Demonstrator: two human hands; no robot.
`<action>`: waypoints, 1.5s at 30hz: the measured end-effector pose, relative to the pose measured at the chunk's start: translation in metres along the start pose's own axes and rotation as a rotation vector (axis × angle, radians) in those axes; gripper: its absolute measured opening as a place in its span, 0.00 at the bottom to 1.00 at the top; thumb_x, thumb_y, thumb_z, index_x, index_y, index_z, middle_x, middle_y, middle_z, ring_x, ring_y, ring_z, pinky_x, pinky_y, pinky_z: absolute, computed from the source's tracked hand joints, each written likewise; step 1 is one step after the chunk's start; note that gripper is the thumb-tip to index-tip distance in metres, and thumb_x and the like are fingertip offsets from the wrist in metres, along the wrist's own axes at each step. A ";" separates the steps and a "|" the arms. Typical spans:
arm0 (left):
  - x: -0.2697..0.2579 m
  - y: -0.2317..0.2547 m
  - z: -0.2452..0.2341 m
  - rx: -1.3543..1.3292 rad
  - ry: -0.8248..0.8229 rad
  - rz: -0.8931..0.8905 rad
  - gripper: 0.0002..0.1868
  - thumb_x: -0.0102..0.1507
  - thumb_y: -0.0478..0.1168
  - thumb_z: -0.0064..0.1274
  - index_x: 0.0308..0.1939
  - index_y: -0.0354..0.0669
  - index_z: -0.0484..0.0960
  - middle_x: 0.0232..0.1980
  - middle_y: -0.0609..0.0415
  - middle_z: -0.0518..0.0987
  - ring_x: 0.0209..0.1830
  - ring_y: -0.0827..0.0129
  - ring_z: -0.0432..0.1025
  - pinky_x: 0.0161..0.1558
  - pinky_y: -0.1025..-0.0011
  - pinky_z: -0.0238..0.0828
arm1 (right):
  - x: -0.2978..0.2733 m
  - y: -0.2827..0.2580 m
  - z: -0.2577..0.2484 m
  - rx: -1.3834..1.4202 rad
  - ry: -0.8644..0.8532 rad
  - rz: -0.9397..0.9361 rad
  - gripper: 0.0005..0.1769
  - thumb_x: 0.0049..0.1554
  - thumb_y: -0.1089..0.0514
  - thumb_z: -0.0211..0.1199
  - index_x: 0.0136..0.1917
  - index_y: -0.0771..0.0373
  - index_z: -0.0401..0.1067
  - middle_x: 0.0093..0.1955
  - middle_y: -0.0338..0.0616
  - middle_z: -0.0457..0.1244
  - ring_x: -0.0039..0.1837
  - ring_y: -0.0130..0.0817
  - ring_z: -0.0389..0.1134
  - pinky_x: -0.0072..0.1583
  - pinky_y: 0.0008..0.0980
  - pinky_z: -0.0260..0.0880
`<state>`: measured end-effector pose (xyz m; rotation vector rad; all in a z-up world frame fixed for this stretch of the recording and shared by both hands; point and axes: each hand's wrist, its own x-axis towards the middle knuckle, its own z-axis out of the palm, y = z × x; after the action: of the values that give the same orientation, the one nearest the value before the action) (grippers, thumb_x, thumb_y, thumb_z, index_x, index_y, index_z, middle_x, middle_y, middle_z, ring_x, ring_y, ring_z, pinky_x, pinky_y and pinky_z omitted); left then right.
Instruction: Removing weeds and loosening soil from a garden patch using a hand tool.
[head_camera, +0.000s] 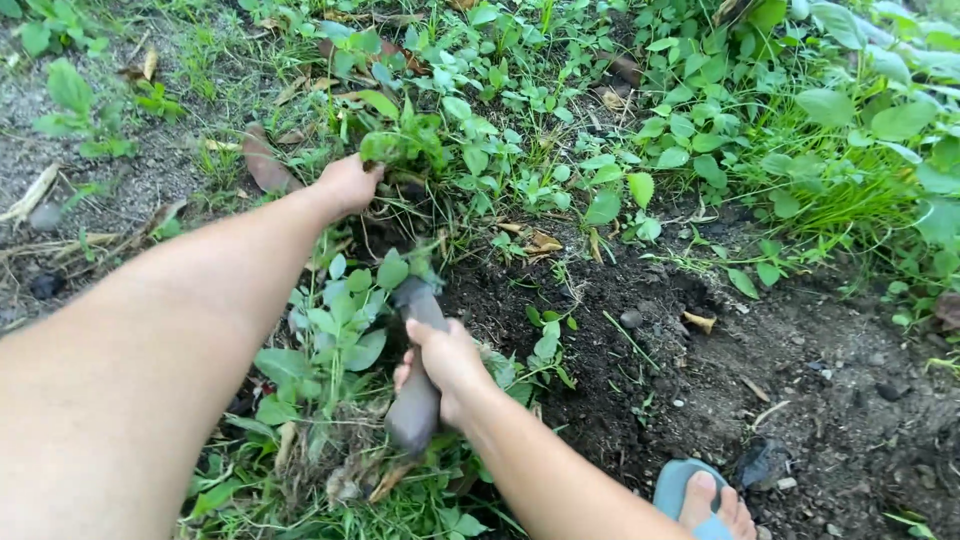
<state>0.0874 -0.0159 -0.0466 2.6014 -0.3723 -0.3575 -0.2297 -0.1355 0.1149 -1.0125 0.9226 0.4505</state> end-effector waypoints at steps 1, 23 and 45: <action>0.002 -0.002 0.002 0.005 0.002 -0.001 0.24 0.70 0.55 0.46 0.61 0.43 0.77 0.58 0.33 0.80 0.59 0.39 0.73 0.61 0.49 0.69 | 0.011 0.003 0.004 0.002 -0.005 0.000 0.14 0.62 0.57 0.58 0.58 0.57 0.58 0.30 0.39 0.57 0.30 0.34 0.60 0.34 0.39 0.66; -0.090 0.118 -0.086 -0.016 -0.373 0.170 0.29 0.56 0.54 0.63 0.58 0.48 0.82 0.54 0.45 0.83 0.55 0.52 0.77 0.58 0.56 0.74 | -0.054 0.058 0.009 0.259 0.092 -0.051 0.12 0.63 0.53 0.57 0.55 0.55 0.57 0.33 0.43 0.56 0.29 0.37 0.59 0.34 0.43 0.64; -0.062 0.100 0.023 -0.119 -0.004 0.326 0.13 0.61 0.48 0.64 0.47 0.48 0.86 0.44 0.43 0.84 0.47 0.48 0.78 0.52 0.55 0.73 | 0.029 0.059 -0.012 0.320 0.180 -0.076 0.11 0.62 0.54 0.59 0.53 0.55 0.59 0.33 0.42 0.56 0.29 0.35 0.59 0.35 0.42 0.66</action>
<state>0.0032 -0.0903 -0.0048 2.3723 -0.7408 -0.2614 -0.2605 -0.1196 0.0578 -0.7996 1.0744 0.1416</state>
